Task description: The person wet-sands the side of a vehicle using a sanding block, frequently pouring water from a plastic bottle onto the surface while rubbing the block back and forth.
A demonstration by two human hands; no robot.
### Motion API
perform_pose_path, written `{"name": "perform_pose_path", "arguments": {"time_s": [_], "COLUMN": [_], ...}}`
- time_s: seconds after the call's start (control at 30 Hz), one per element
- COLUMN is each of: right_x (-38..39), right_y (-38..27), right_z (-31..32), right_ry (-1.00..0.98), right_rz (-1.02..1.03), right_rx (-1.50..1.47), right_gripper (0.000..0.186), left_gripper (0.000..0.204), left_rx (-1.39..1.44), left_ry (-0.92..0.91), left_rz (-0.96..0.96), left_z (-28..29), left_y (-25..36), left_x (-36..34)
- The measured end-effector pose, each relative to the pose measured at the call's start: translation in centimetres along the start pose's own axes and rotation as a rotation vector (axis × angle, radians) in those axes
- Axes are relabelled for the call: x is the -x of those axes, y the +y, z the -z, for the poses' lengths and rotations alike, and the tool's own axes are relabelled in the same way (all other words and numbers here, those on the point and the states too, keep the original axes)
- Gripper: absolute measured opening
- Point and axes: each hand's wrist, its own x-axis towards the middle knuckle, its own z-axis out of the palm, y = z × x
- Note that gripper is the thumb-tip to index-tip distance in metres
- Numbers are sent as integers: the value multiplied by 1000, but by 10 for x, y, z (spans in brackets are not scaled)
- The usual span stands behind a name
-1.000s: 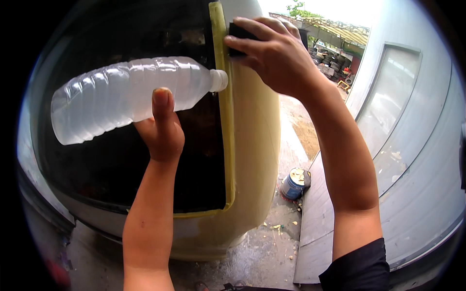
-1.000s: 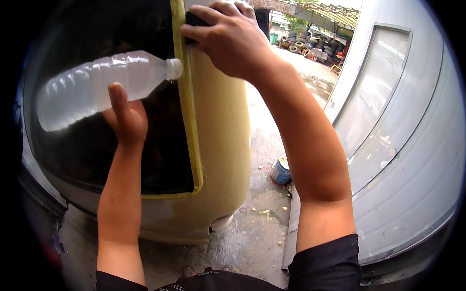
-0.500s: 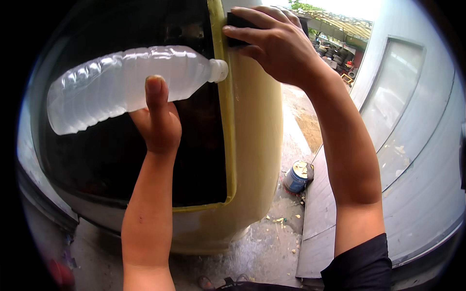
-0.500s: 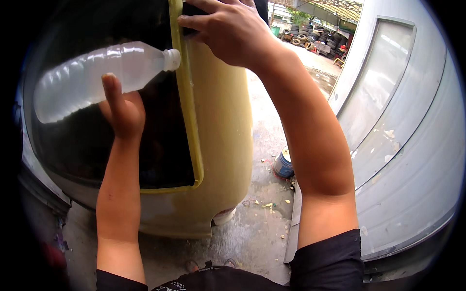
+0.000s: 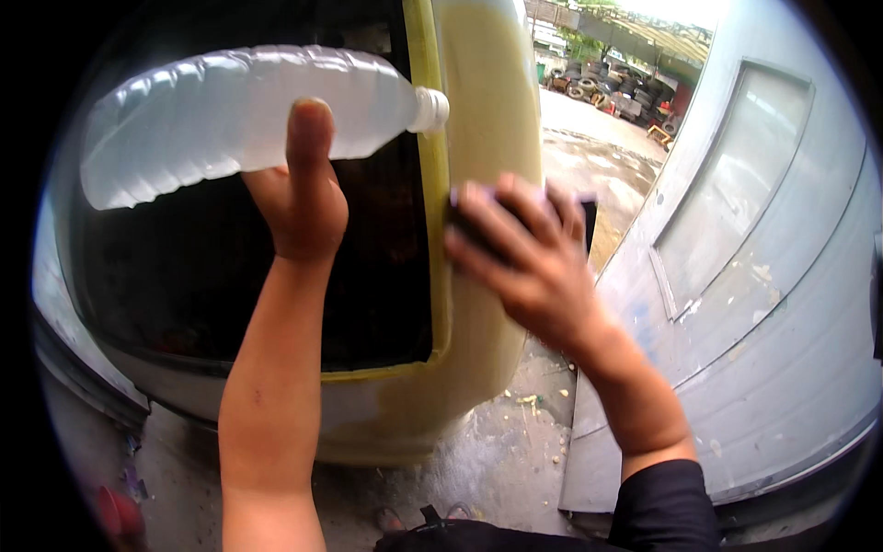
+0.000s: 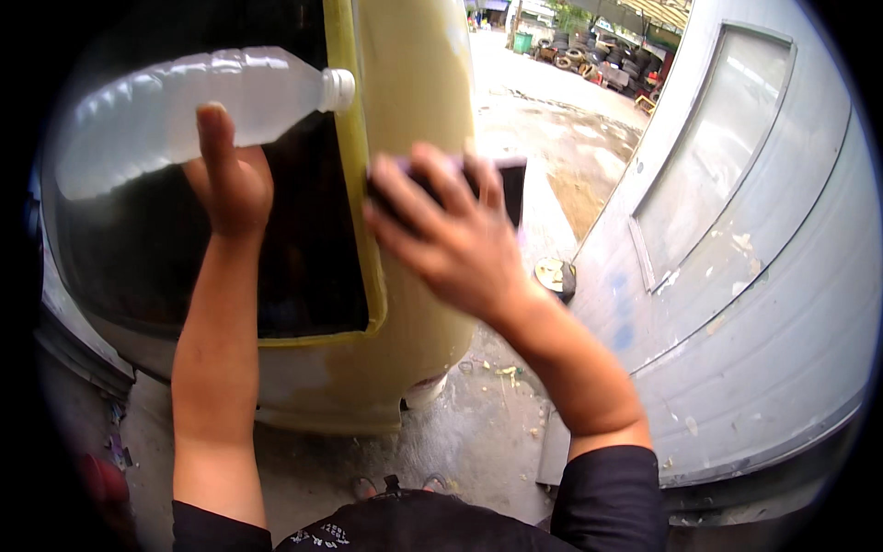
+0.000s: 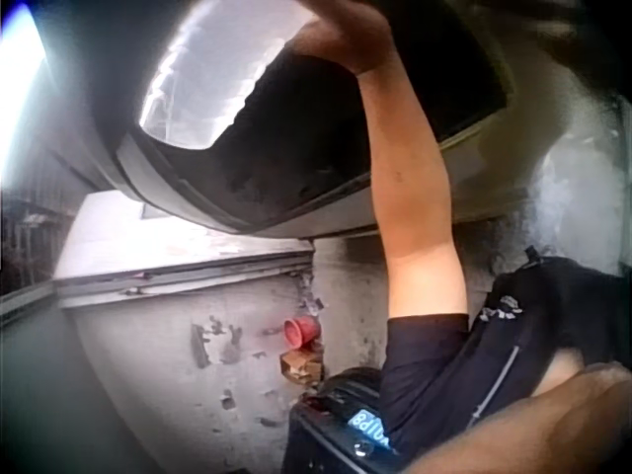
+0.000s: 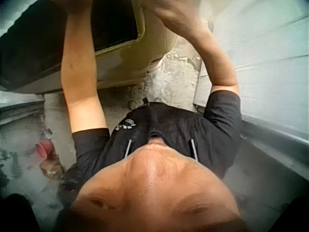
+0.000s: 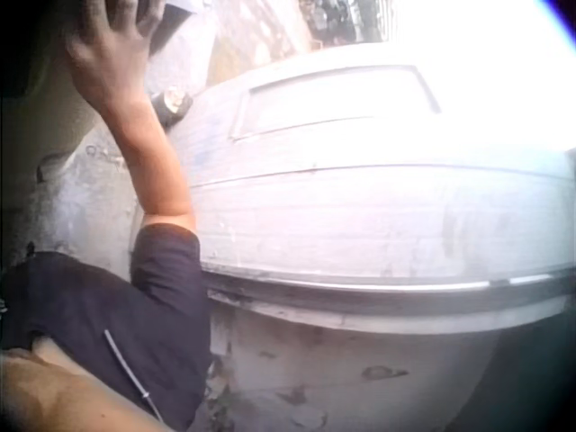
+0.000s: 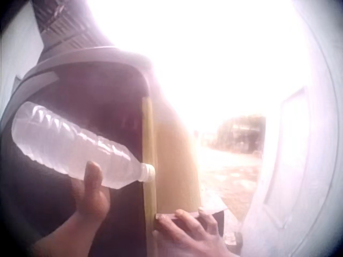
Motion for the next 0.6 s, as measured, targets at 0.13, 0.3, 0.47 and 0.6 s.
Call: {"name": "perform_pose_path", "arguments": {"time_s": [0.13,0.3,0.47,0.6], "right_x": [-63,-13,83,67], "right_y": [52,9,-75,-60], "right_z": [5,8,2,-8], "right_ry": [53,10,-78,12], "right_rz": [84,51,-69,-61], "right_rx": [23,-44,-69,-58], "right_gripper": [33,25,23,26], "left_gripper": [37,41,42,41], "left_rx": [97,150,219,554], "left_ry": [-18,-23,-33,52], "left_rz": [28,-35,-84,189], "left_z": [3,1,-1,77], "left_y": [-3,-1,-5,-65], "left_x": [2,5,16,-15]}}
